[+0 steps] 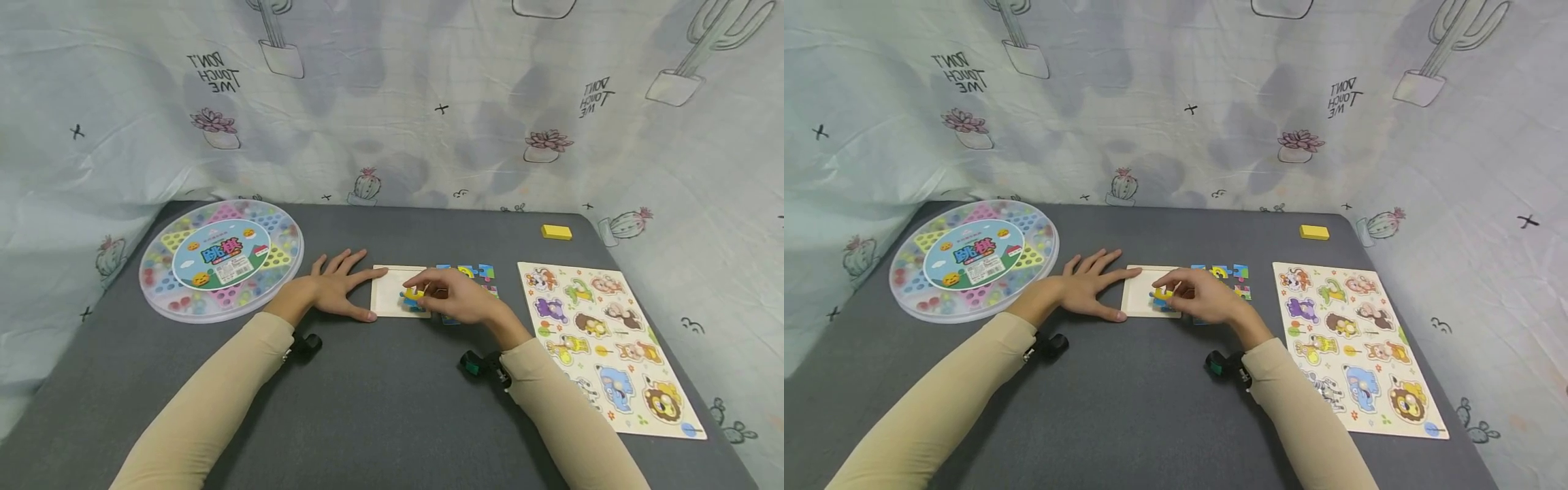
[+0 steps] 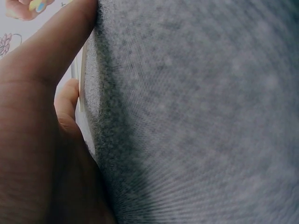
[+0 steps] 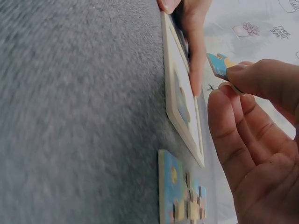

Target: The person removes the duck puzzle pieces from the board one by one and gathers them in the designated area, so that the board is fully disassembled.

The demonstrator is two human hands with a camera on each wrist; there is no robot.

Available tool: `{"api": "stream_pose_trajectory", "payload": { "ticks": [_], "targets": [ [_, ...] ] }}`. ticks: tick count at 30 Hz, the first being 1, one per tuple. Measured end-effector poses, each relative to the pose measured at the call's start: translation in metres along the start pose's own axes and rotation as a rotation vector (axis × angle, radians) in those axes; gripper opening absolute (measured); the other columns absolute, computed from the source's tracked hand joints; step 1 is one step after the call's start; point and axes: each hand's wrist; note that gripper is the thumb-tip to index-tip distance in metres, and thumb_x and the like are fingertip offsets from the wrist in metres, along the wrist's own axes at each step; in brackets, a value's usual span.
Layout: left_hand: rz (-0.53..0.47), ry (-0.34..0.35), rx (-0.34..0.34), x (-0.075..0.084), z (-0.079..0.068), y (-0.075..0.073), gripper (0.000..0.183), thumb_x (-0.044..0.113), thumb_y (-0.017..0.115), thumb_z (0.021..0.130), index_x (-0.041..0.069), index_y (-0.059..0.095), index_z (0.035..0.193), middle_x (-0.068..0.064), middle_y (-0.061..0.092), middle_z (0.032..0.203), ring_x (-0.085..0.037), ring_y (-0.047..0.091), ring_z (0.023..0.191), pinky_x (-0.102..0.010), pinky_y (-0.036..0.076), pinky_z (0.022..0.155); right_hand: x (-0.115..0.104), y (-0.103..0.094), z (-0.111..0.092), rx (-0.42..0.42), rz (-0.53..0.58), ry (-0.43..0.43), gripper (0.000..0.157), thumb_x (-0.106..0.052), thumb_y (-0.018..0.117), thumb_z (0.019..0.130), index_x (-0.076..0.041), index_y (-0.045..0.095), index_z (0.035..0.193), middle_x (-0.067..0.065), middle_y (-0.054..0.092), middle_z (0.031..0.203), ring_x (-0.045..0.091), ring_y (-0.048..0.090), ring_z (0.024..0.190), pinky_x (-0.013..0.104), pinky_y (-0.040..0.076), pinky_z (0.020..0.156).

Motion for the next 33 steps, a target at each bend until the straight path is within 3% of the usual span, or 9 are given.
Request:
{"api": "stream_pose_trajectory", "payload": {
  "ticks": [6, 13, 20, 26, 33],
  "targets": [
    [-0.007, 0.002, 0.005, -0.001, 0.000, 0.000, 0.107, 0.093, 0.059, 0.072, 0.056, 0.011, 0.161, 0.005, -0.017, 0.172, -0.030, -0.018, 0.158, -0.069, -0.010, 0.119, -0.003, -0.006, -0.008, 0.021, 0.001, -0.003, 0.034, -0.003, 0.066, 0.099, -0.002, 0.066, 0.133, 0.008, 0.070, 0.101, 0.024, 0.067, 0.079, 0.033, 0.054, 0.071],
    [0.000, 0.003, 0.010, -0.002, 0.001, -0.001, 0.105, 0.092, 0.059, 0.073, 0.057, 0.011, 0.160, 0.007, -0.017, 0.172, -0.029, -0.018, 0.158, -0.069, -0.010, 0.119, -0.001, -0.016, -0.022, 0.035, -0.002, 0.006, 0.033, -0.005, 0.067, 0.099, -0.002, 0.066, 0.133, 0.009, 0.071, 0.116, 0.019, 0.066, 0.084, 0.032, 0.054, 0.072],
    [-0.009, 0.011, 0.026, -0.002, -0.001, -0.001, 0.104, 0.089, 0.061, 0.075, 0.056, 0.012, 0.161, 0.007, -0.018, 0.172, -0.028, -0.019, 0.158, -0.068, -0.011, 0.118, 0.002, -0.029, -0.037, 0.048, -0.017, 0.032, 0.033, -0.005, 0.066, 0.101, -0.005, 0.067, 0.134, 0.007, 0.070, 0.106, 0.023, 0.065, 0.079, 0.031, 0.052, 0.070],
    [-0.020, 0.031, 0.030, -0.001, -0.003, -0.001, 0.104, 0.089, 0.061, 0.076, 0.054, 0.012, 0.161, 0.006, -0.017, 0.172, -0.029, -0.020, 0.157, -0.069, -0.011, 0.118, 0.006, -0.035, -0.053, 0.050, -0.023, 0.048, 0.034, -0.002, 0.067, 0.099, -0.004, 0.067, 0.133, 0.009, 0.070, 0.120, 0.025, 0.068, 0.086, 0.031, 0.055, 0.074],
    [-0.022, 0.036, 0.031, -0.001, -0.002, 0.002, 0.104, 0.088, 0.062, 0.076, 0.054, 0.013, 0.162, 0.004, -0.016, 0.172, -0.031, -0.019, 0.158, -0.071, -0.010, 0.117, 0.010, -0.042, -0.068, 0.034, -0.052, 0.096, 0.034, -0.004, 0.066, 0.100, -0.009, 0.067, 0.134, 0.005, 0.070, 0.120, 0.021, 0.068, 0.086, 0.032, 0.056, 0.076]
  ]
}}
Point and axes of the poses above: each hand's wrist, its own z-axis towards the middle knuckle, its own y-axis out of the palm, x = y × z
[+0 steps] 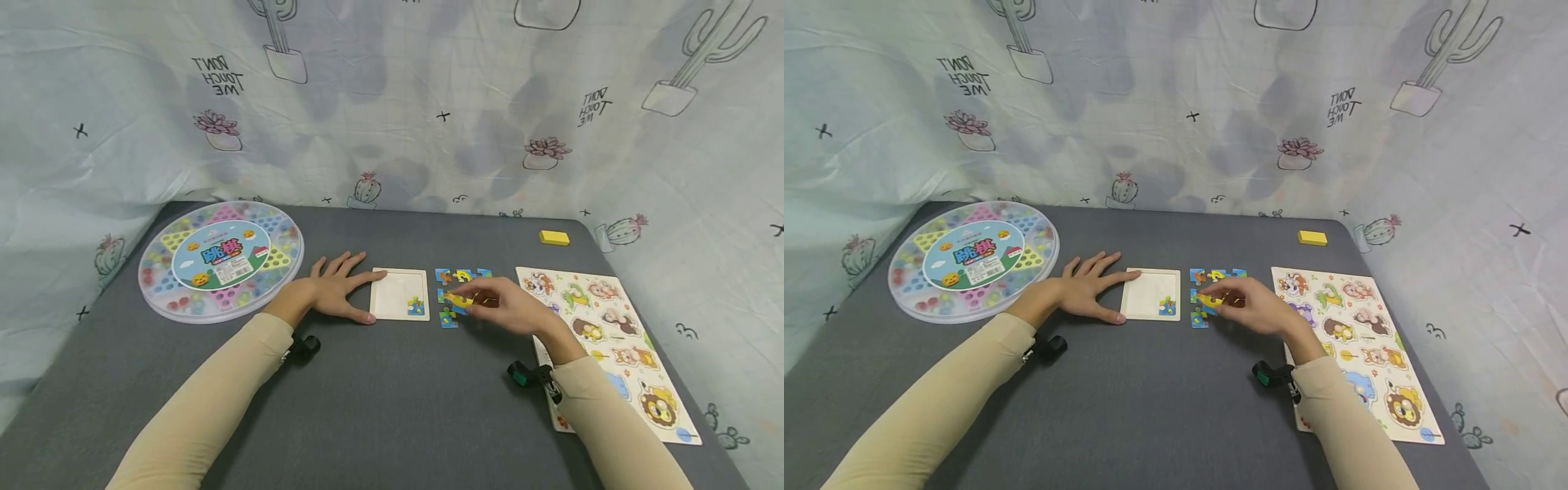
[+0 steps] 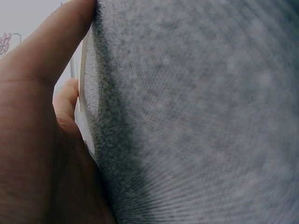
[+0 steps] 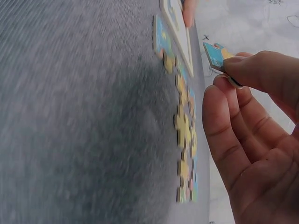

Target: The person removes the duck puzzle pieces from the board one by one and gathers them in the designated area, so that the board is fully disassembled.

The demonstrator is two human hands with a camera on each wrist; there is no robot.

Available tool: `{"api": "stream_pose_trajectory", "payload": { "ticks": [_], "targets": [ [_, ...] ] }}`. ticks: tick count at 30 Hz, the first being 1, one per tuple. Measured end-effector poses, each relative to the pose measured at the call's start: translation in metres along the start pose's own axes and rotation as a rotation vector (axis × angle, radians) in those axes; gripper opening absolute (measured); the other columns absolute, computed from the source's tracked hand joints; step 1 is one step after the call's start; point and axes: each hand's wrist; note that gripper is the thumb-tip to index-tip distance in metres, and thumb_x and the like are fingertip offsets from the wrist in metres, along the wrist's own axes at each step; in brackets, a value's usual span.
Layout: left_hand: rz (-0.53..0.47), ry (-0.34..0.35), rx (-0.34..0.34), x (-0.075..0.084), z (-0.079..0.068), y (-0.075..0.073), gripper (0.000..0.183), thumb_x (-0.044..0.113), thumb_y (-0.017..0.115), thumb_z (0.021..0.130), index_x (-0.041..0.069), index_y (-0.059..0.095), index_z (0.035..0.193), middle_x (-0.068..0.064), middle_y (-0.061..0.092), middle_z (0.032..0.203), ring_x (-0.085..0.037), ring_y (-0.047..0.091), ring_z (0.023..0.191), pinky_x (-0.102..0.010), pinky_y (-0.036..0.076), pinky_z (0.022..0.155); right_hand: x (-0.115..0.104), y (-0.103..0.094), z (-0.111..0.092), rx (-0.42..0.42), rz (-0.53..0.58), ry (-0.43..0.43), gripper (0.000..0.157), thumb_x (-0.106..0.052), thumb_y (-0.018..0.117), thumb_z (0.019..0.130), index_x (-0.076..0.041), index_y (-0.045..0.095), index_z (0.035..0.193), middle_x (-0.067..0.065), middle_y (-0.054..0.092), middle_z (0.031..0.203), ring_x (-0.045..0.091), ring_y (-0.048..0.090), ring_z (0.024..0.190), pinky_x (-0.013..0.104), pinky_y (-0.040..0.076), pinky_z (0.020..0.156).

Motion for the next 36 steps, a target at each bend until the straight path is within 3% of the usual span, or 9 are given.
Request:
{"api": "stream_pose_trajectory", "payload": {
  "ticks": [7, 14, 19, 25, 32, 35, 36],
  "targets": [
    [-0.001, 0.000, 0.004, 0.000, -0.001, 0.000, 0.103, 0.088, 0.061, 0.076, 0.054, 0.013, 0.161, 0.004, -0.015, 0.173, -0.031, -0.018, 0.158, -0.071, -0.009, 0.117, 0.008, -0.004, -0.010, -0.021, -0.030, 0.028, 0.033, -0.003, 0.064, 0.100, -0.006, 0.067, 0.133, 0.006, 0.070, 0.118, 0.018, 0.068, 0.089, 0.031, 0.055, 0.078],
    [-0.004, -0.007, 0.002, 0.001, -0.002, -0.001, 0.103, 0.087, 0.061, 0.077, 0.054, 0.012, 0.162, 0.004, -0.016, 0.172, -0.031, -0.019, 0.157, -0.070, -0.010, 0.117, 0.017, -0.006, -0.018, -0.071, -0.019, 0.057, 0.031, -0.005, 0.063, 0.102, -0.006, 0.067, 0.133, 0.008, 0.069, 0.127, 0.020, 0.067, 0.109, 0.030, 0.055, 0.088],
    [-0.008, -0.002, 0.006, 0.001, -0.002, 0.000, 0.103, 0.087, 0.062, 0.077, 0.052, 0.013, 0.162, 0.004, -0.015, 0.173, -0.031, -0.020, 0.157, -0.070, -0.011, 0.117, 0.019, -0.006, -0.020, -0.100, -0.023, 0.056, 0.032, -0.007, 0.061, 0.104, -0.007, 0.066, 0.135, 0.009, 0.068, 0.127, 0.023, 0.067, 0.110, 0.029, 0.055, 0.084],
    [-0.001, -0.002, 0.003, 0.002, -0.002, 0.000, 0.103, 0.085, 0.062, 0.078, 0.053, 0.013, 0.162, 0.004, -0.015, 0.173, -0.031, -0.020, 0.157, -0.070, -0.011, 0.117, 0.020, -0.004, -0.021, -0.072, -0.049, 0.013, 0.033, -0.002, 0.062, 0.102, -0.004, 0.066, 0.134, 0.011, 0.069, 0.125, 0.021, 0.067, 0.107, 0.028, 0.054, 0.081],
    [0.005, 0.000, 0.008, 0.005, -0.007, -0.002, 0.103, 0.084, 0.062, 0.079, 0.049, 0.014, 0.163, -0.001, -0.014, 0.173, -0.034, -0.017, 0.158, -0.071, -0.009, 0.117, 0.020, 0.002, -0.019, -0.005, -0.153, -0.014, 0.032, -0.004, 0.068, 0.098, -0.010, 0.072, 0.130, 0.005, 0.068, 0.118, 0.013, 0.059, 0.098, 0.029, 0.049, 0.078],
    [0.006, -0.003, 0.007, 0.002, -0.003, 0.000, 0.104, 0.088, 0.061, 0.077, 0.051, 0.012, 0.162, 0.002, -0.015, 0.173, -0.033, -0.018, 0.158, -0.071, -0.009, 0.117, 0.019, 0.002, -0.017, 0.007, -0.177, -0.002, 0.029, -0.005, 0.069, 0.098, -0.011, 0.075, 0.126, 0.004, 0.067, 0.117, 0.017, 0.057, 0.094, 0.031, 0.048, 0.076],
    [0.004, -0.004, 0.008, 0.002, -0.002, 0.000, 0.104, 0.088, 0.060, 0.077, 0.052, 0.012, 0.162, 0.002, -0.016, 0.173, -0.032, -0.019, 0.158, -0.071, -0.009, 0.117, 0.019, 0.002, -0.017, 0.010, -0.183, 0.002, 0.028, -0.006, 0.070, 0.098, -0.011, 0.075, 0.125, 0.004, 0.067, 0.117, 0.020, 0.059, 0.098, 0.034, 0.050, 0.082]
  ]
}}
Point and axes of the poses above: each hand's wrist, its own z-axis towards the middle knuckle, its own y-axis out of the palm, x = y × z
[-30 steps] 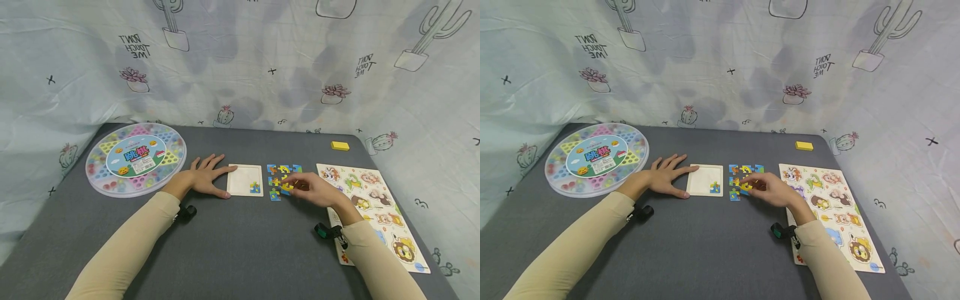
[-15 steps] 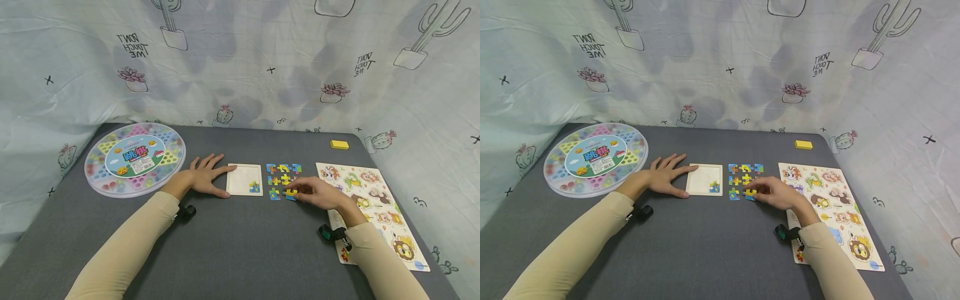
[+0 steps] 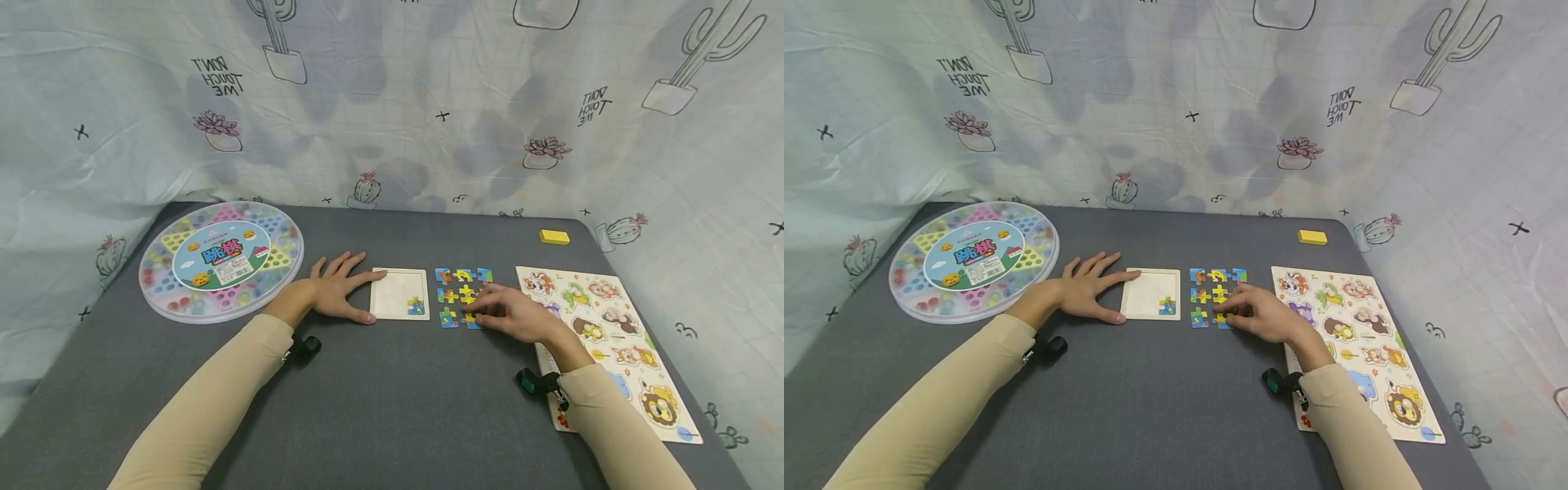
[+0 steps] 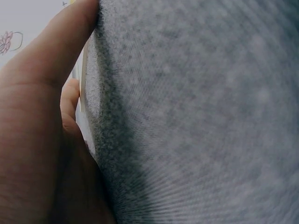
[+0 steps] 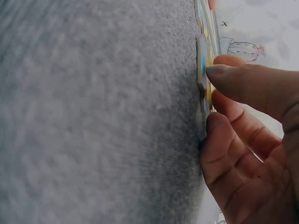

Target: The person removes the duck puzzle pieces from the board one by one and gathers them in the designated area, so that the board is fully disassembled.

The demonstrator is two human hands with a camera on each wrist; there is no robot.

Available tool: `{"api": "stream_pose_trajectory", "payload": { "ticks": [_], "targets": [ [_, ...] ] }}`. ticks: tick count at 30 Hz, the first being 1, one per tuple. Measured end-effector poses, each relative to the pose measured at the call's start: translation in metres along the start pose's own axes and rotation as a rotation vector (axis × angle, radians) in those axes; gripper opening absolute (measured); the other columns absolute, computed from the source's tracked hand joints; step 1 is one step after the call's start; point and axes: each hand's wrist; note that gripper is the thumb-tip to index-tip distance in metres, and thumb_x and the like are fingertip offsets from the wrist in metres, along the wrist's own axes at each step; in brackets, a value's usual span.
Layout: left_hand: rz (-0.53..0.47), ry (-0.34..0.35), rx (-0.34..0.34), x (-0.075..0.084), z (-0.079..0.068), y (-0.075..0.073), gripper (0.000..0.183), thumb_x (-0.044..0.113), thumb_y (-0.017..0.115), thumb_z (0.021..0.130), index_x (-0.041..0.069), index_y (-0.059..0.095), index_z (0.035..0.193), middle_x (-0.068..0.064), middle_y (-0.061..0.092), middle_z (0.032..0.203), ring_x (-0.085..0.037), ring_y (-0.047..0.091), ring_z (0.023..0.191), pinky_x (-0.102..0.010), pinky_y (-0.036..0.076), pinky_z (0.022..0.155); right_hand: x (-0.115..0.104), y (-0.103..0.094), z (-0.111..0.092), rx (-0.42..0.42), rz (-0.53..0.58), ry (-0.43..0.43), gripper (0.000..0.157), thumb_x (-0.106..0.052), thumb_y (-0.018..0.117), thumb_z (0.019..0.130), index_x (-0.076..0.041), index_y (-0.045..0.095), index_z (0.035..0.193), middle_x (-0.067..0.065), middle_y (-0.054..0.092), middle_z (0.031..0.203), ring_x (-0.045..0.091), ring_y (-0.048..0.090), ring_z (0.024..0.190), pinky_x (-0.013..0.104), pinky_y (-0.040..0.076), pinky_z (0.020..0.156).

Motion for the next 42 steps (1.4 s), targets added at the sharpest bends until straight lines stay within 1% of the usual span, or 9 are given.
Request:
{"api": "stream_pose_trajectory", "payload": {
  "ticks": [3, 6, 10, 13, 19, 26, 31, 38, 42],
  "targets": [
    [-0.001, -0.002, 0.002, 0.000, 0.001, 0.000, 0.105, 0.090, 0.059, 0.076, 0.053, 0.012, 0.162, 0.004, -0.016, 0.172, -0.032, -0.019, 0.157, -0.070, -0.009, 0.117, -0.001, 0.000, 0.001, 0.000, -0.002, 0.026, 0.027, -0.006, 0.069, 0.098, -0.011, 0.075, 0.124, 0.004, 0.069, 0.119, 0.033, 0.061, 0.119, 0.047, 0.049, 0.103],
    [-0.006, -0.005, 0.007, 0.000, 0.000, -0.001, 0.104, 0.089, 0.060, 0.076, 0.053, 0.012, 0.162, 0.004, -0.016, 0.172, -0.031, -0.019, 0.158, -0.070, -0.010, 0.117, -0.002, -0.001, 0.001, 0.002, 0.004, 0.042, 0.027, -0.007, 0.069, 0.099, -0.011, 0.074, 0.125, 0.005, 0.069, 0.124, 0.037, 0.057, 0.130, 0.054, 0.041, 0.111],
    [-0.005, -0.007, 0.002, -0.001, 0.000, -0.001, 0.103, 0.088, 0.061, 0.077, 0.054, 0.012, 0.162, 0.004, -0.016, 0.172, -0.030, -0.019, 0.157, -0.070, -0.011, 0.117, -0.003, -0.001, 0.002, -0.009, 0.034, 0.045, 0.026, -0.008, 0.068, 0.100, -0.009, 0.073, 0.126, 0.006, 0.070, 0.121, 0.026, 0.068, 0.107, 0.040, 0.054, 0.091],
    [0.002, -0.010, -0.006, -0.001, 0.001, -0.002, 0.103, 0.087, 0.061, 0.077, 0.054, 0.011, 0.161, 0.005, -0.016, 0.172, -0.030, -0.019, 0.157, -0.070, -0.011, 0.117, -0.003, -0.002, 0.003, -0.004, 0.052, 0.040, 0.026, -0.008, 0.068, 0.100, -0.007, 0.072, 0.126, 0.007, 0.071, 0.118, 0.021, 0.067, 0.099, 0.033, 0.054, 0.082],
    [0.017, -0.005, -0.001, 0.000, 0.002, -0.002, 0.103, 0.087, 0.061, 0.077, 0.055, 0.011, 0.161, 0.005, -0.016, 0.172, -0.030, -0.018, 0.158, -0.069, -0.010, 0.118, -0.008, -0.005, 0.006, 0.039, 0.060, 0.066, 0.026, -0.009, 0.068, 0.100, -0.006, 0.071, 0.126, 0.008, 0.070, 0.116, 0.020, 0.065, 0.092, 0.031, 0.052, 0.073],
    [0.008, -0.006, -0.003, 0.000, 0.002, 0.000, 0.105, 0.089, 0.060, 0.076, 0.054, 0.012, 0.162, 0.004, -0.016, 0.172, -0.031, -0.018, 0.158, -0.070, -0.009, 0.118, -0.013, -0.003, 0.015, 0.054, 0.064, 0.031, 0.023, -0.012, 0.068, 0.101, -0.007, 0.072, 0.123, 0.007, 0.071, 0.116, 0.018, 0.065, 0.091, 0.032, 0.053, 0.073],
    [0.011, 0.001, -0.002, -0.001, 0.001, 0.000, 0.107, 0.092, 0.058, 0.074, 0.053, 0.012, 0.162, 0.002, -0.015, 0.173, -0.031, -0.016, 0.158, -0.070, -0.010, 0.118, -0.017, 0.000, 0.025, 0.074, 0.047, -0.007, 0.022, -0.012, 0.067, 0.101, -0.008, 0.073, 0.122, 0.005, 0.071, 0.109, 0.017, 0.063, 0.085, 0.033, 0.053, 0.070],
    [-0.009, 0.010, 0.002, 0.001, -0.002, -0.003, 0.106, 0.091, 0.059, 0.075, 0.053, 0.013, 0.162, 0.001, -0.013, 0.173, -0.032, -0.015, 0.158, -0.070, -0.011, 0.118, -0.026, 0.004, 0.043, 0.058, 0.071, -0.023, 0.023, -0.011, 0.066, 0.102, -0.006, 0.072, 0.124, 0.005, 0.069, 0.112, 0.019, 0.064, 0.094, 0.037, 0.054, 0.076],
    [-0.003, 0.002, 0.002, 0.000, -0.001, -0.001, 0.106, 0.090, 0.059, 0.075, 0.053, 0.012, 0.162, 0.003, -0.014, 0.173, -0.031, -0.016, 0.158, -0.069, -0.010, 0.118, -0.032, 0.007, 0.052, 0.042, 0.080, -0.019, 0.024, -0.013, 0.066, 0.102, -0.007, 0.072, 0.124, 0.001, 0.068, 0.108, 0.018, 0.064, 0.094, 0.040, 0.054, 0.076]
  ]
}}
Point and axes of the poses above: each hand's wrist, its own z-axis towards the middle knuckle, its own y-axis out of the palm, x = y × z
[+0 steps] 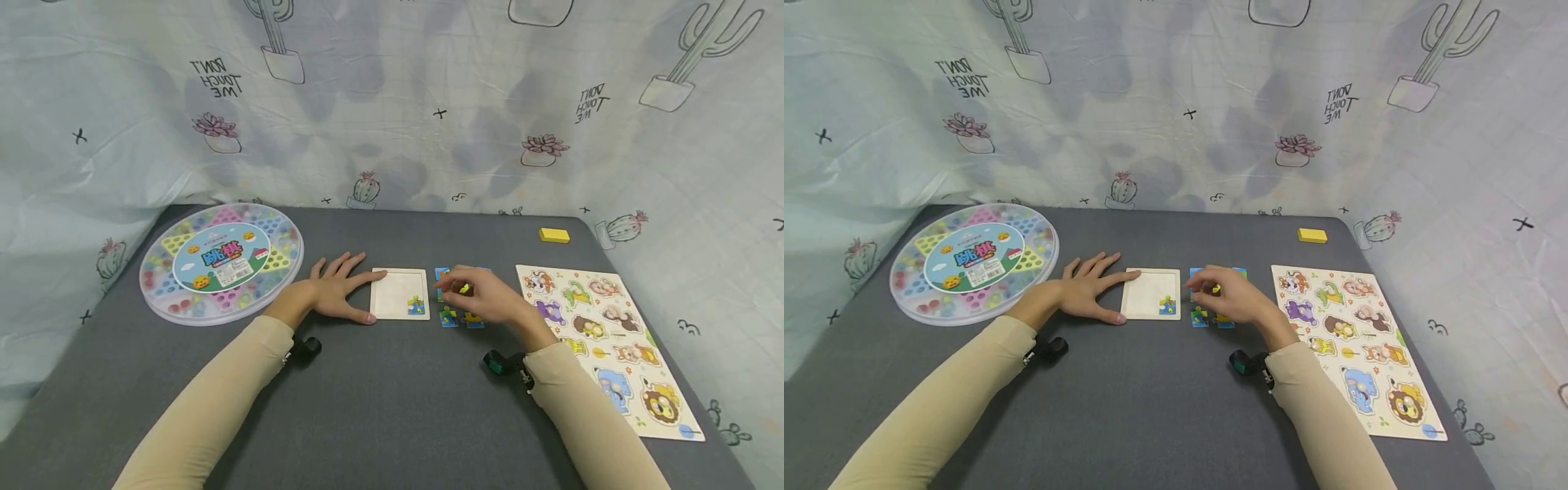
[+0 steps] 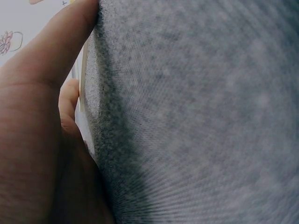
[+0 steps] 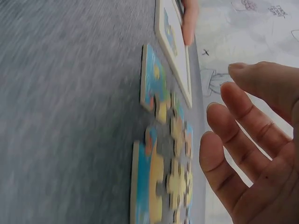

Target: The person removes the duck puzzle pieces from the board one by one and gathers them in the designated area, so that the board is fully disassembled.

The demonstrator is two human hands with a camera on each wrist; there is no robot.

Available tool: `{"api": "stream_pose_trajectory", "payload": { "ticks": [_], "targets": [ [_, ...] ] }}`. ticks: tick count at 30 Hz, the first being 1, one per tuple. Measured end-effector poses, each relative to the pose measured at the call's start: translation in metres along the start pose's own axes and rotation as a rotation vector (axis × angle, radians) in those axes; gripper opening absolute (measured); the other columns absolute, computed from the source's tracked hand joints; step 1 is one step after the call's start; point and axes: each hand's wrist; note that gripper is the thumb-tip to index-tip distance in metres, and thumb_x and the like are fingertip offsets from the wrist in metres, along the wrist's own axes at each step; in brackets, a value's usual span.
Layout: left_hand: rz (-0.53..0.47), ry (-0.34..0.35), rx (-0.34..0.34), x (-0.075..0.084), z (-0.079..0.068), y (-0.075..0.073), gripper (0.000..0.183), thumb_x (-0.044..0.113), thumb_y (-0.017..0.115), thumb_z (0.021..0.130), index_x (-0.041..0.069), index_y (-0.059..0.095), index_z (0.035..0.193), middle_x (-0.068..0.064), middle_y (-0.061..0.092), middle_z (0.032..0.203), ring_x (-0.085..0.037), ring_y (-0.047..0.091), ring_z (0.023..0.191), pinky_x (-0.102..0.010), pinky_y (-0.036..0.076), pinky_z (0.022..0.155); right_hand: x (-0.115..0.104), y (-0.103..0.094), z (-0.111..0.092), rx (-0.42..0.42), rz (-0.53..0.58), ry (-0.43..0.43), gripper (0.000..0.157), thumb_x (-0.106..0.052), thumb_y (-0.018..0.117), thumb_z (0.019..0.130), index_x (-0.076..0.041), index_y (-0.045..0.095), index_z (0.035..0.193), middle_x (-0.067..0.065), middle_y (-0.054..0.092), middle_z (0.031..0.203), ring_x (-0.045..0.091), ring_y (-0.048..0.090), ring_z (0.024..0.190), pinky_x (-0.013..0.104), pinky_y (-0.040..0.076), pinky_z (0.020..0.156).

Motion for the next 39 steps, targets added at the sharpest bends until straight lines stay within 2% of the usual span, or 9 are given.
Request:
{"api": "stream_pose_trajectory", "payload": {
  "ticks": [9, 13, 16, 20, 25, 28, 34, 39],
  "targets": [
    [0.006, -0.010, -0.004, -0.002, 0.004, 0.003, 0.104, 0.089, 0.060, 0.077, 0.055, 0.011, 0.161, 0.005, -0.016, 0.172, -0.031, -0.017, 0.158, -0.069, -0.009, 0.118, -0.002, 0.011, 0.015, -0.023, 0.041, -0.045, 0.024, -0.010, 0.064, 0.103, -0.002, 0.070, 0.125, 0.011, 0.069, 0.115, 0.024, 0.065, 0.094, 0.043, 0.055, 0.082],
    [0.016, -0.005, -0.006, -0.002, 0.005, 0.002, 0.103, 0.088, 0.060, 0.077, 0.054, 0.011, 0.162, 0.004, -0.017, 0.172, -0.031, -0.017, 0.158, -0.070, -0.010, 0.118, -0.001, 0.015, 0.020, -0.036, 0.023, -0.020, 0.025, -0.012, 0.064, 0.103, -0.006, 0.071, 0.126, 0.009, 0.069, 0.120, 0.020, 0.066, 0.096, 0.040, 0.055, 0.084],
    [0.008, -0.002, -0.006, -0.001, 0.004, 0.001, 0.103, 0.087, 0.061, 0.078, 0.052, 0.013, 0.162, 0.002, -0.016, 0.173, -0.032, -0.017, 0.158, -0.071, -0.009, 0.118, -0.002, 0.017, 0.023, -0.058, 0.020, 0.008, 0.026, -0.011, 0.064, 0.103, -0.007, 0.070, 0.128, 0.009, 0.069, 0.122, 0.018, 0.066, 0.094, 0.038, 0.055, 0.081],
    [-0.004, 0.002, 0.002, 0.000, 0.001, 0.000, 0.103, 0.087, 0.061, 0.078, 0.051, 0.015, 0.162, 0.002, -0.015, 0.173, -0.033, -0.016, 0.158, -0.071, -0.009, 0.117, -0.005, 0.021, 0.026, -0.086, 0.033, 0.017, 0.028, -0.010, 0.064, 0.102, -0.006, 0.069, 0.129, 0.010, 0.071, 0.116, 0.018, 0.066, 0.088, 0.034, 0.053, 0.073],
    [0.001, 0.003, 0.008, 0.000, 0.000, 0.003, 0.104, 0.091, 0.058, 0.076, 0.052, 0.014, 0.162, 0.001, -0.014, 0.173, -0.034, -0.015, 0.158, -0.071, -0.010, 0.117, -0.005, 0.026, 0.029, -0.105, 0.031, 0.004, 0.027, -0.011, 0.066, 0.102, -0.006, 0.070, 0.128, 0.008, 0.072, 0.100, 0.014, 0.060, 0.069, 0.031, 0.049, 0.064],
    [-0.009, 0.002, 0.011, 0.000, -0.002, 0.005, 0.105, 0.092, 0.058, 0.075, 0.053, 0.014, 0.162, 0.001, -0.013, 0.173, -0.033, -0.015, 0.158, -0.070, -0.011, 0.118, -0.004, 0.028, 0.030, -0.114, 0.028, -0.008, 0.026, -0.011, 0.065, 0.102, -0.006, 0.070, 0.127, 0.007, 0.072, 0.101, 0.012, 0.057, 0.064, 0.030, 0.049, 0.062],
    [0.002, -0.015, 0.023, -0.003, -0.002, 0.008, 0.104, 0.091, 0.058, 0.075, 0.053, 0.013, 0.162, 0.004, -0.015, 0.173, -0.030, -0.016, 0.158, -0.069, -0.009, 0.118, -0.006, 0.028, 0.031, -0.138, 0.008, -0.039, 0.025, -0.012, 0.064, 0.103, -0.007, 0.070, 0.127, 0.008, 0.072, 0.116, 0.017, 0.067, 0.080, 0.033, 0.054, 0.073],
    [0.005, -0.012, 0.031, -0.003, 0.000, 0.008, 0.104, 0.093, 0.057, 0.073, 0.056, 0.013, 0.160, 0.006, -0.015, 0.172, -0.029, -0.016, 0.158, -0.069, -0.009, 0.118, -0.009, 0.026, 0.031, -0.143, -0.002, -0.033, 0.025, -0.013, 0.064, 0.103, -0.006, 0.070, 0.127, 0.008, 0.071, 0.120, 0.019, 0.069, 0.091, 0.036, 0.056, 0.083]
  ]
}}
Point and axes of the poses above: each hand's wrist, its own z-axis towards the middle knuckle, its own y-axis out of the palm, x = y × z
